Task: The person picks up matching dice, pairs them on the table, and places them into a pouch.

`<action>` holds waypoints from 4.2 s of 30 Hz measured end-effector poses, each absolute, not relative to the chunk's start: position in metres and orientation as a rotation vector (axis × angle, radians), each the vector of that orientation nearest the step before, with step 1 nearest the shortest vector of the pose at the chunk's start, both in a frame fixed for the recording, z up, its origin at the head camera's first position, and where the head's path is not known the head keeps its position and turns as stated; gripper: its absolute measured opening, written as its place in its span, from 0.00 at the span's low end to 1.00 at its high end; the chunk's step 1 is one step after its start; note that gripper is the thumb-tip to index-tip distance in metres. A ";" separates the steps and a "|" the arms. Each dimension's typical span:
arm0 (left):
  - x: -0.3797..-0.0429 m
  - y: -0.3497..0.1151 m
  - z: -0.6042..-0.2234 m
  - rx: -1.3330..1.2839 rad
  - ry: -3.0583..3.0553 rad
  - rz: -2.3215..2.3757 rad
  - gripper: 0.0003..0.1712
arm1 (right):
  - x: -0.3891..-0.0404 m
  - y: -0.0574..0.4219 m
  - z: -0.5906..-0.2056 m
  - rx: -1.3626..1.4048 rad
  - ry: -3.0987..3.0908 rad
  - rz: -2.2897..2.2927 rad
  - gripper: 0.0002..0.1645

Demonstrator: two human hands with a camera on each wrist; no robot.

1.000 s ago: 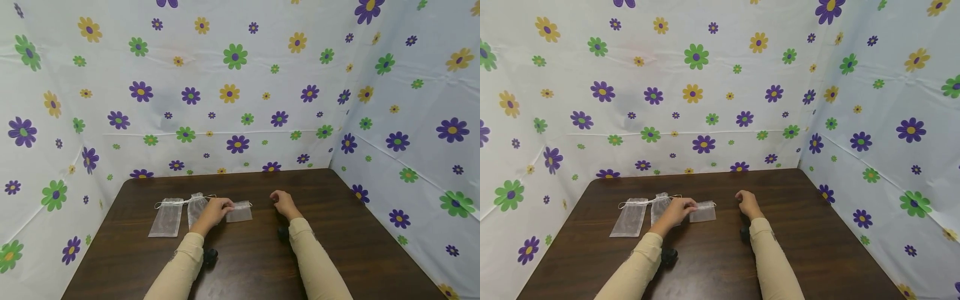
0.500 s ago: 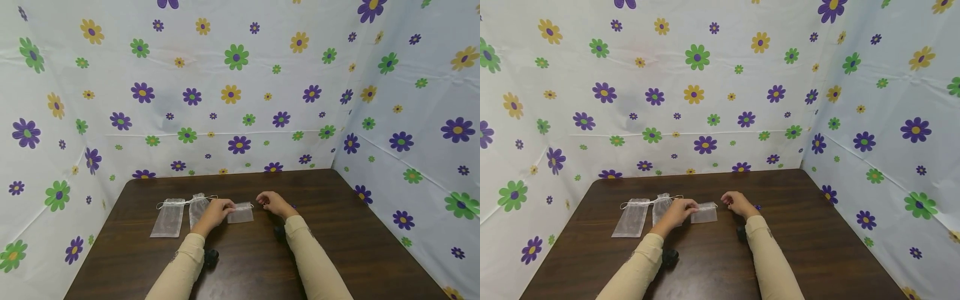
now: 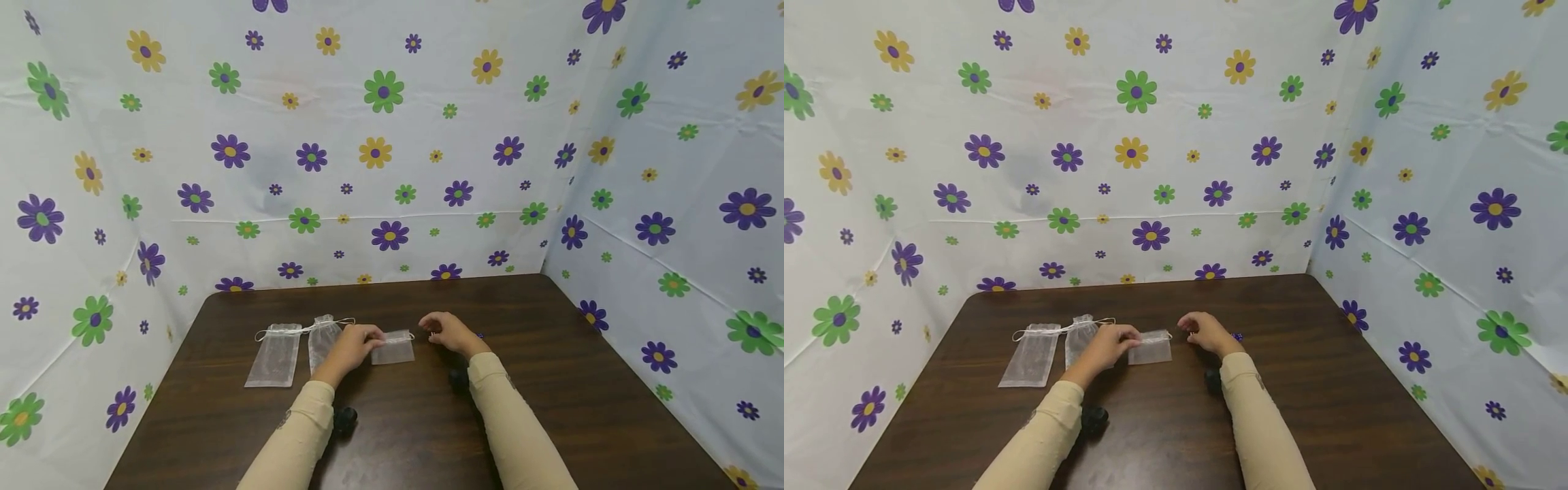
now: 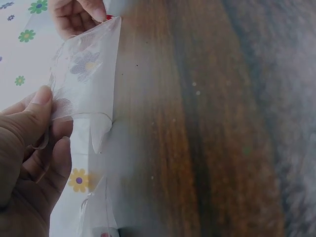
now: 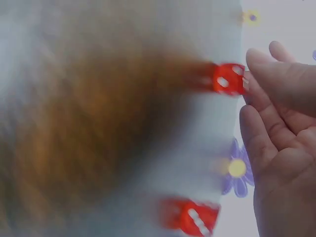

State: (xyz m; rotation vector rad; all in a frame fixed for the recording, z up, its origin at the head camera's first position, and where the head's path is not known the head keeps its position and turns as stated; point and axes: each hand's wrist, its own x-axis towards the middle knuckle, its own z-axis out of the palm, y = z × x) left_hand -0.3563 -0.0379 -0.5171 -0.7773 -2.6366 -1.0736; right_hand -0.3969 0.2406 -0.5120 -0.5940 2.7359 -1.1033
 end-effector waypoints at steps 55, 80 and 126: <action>-0.352 -0.043 -0.518 -0.787 -2.624 -1.043 0.05 | -0.398 0.252 -0.514 -0.547 2.731 -1.035 0.31; -0.353 -0.045 -0.515 -0.777 -2.664 -1.076 0.03 | -0.395 0.245 -0.516 -0.602 2.738 -1.083 0.26; -0.348 -0.040 -0.515 -0.864 -2.578 -1.070 0.03 | -0.397 0.203 -0.463 -0.940 2.790 -1.072 0.14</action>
